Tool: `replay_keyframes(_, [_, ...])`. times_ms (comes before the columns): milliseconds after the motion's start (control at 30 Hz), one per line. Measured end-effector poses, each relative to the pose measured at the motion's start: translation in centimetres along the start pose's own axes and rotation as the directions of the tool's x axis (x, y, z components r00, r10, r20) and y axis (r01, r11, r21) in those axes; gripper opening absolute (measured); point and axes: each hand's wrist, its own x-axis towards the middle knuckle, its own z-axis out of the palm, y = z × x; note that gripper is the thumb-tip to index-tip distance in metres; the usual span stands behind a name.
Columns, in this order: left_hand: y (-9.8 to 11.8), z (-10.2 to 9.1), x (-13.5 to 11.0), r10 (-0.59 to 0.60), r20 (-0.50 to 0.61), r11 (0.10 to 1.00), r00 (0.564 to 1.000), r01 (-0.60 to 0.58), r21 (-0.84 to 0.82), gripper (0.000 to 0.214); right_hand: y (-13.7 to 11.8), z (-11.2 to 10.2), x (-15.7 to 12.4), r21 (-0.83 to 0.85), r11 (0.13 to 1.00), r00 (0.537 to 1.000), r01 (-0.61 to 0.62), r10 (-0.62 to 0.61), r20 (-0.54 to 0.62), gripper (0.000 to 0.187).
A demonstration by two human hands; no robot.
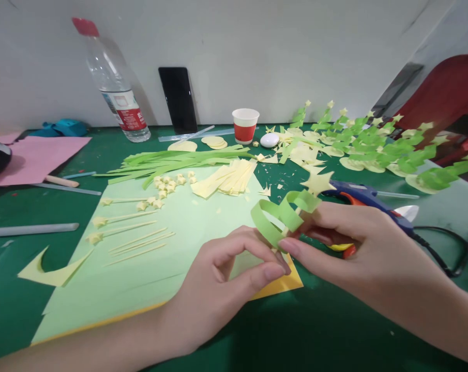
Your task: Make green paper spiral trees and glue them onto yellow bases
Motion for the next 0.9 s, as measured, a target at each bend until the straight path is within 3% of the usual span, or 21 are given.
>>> replay_keyframes(200, [-0.2, 0.0, 0.3, -0.025, -0.030, 0.998, 0.999, 0.023, -0.065, 0.013, 0.0, -0.6, 0.2, -0.056, 0.998, 0.999, 0.007, -0.010, -0.049, 0.021])
replay_keyframes(400, [-0.3, -0.1, 0.1, -0.036, -0.011, 0.995, 0.999, 0.035, -0.093, 0.013, 0.6, -1.5, 0.8, 0.023, 1.000, 0.971, -0.018, 0.023, -0.237, 0.018])
replay_keyframes(567, [-0.3, -0.2, 0.0, -0.039, 0.018, 0.998, 0.999, 0.040, -0.048, 0.013, 0.6, -1.3, 1.3, 0.166, 0.979, 0.985, -0.116, 0.135, -0.108, 0.020])
replay_keyframes(700, [-0.2, 0.0, -0.1, -0.070, 0.034, 0.991, 0.997, 0.074, -0.108, 0.017, 0.7, -1.3, 1.3, 0.242, 0.954, 0.981, -0.179, 0.190, -0.024, 0.023])
replay_keyframes(900, [-0.5, 0.0, 0.2, -0.142, 0.000, 0.981, 0.990, 0.141, -0.132, 0.016, 0.3, -1.4, 1.2, 0.255, 0.948, 0.980, -0.193, 0.201, -0.007, 0.019])
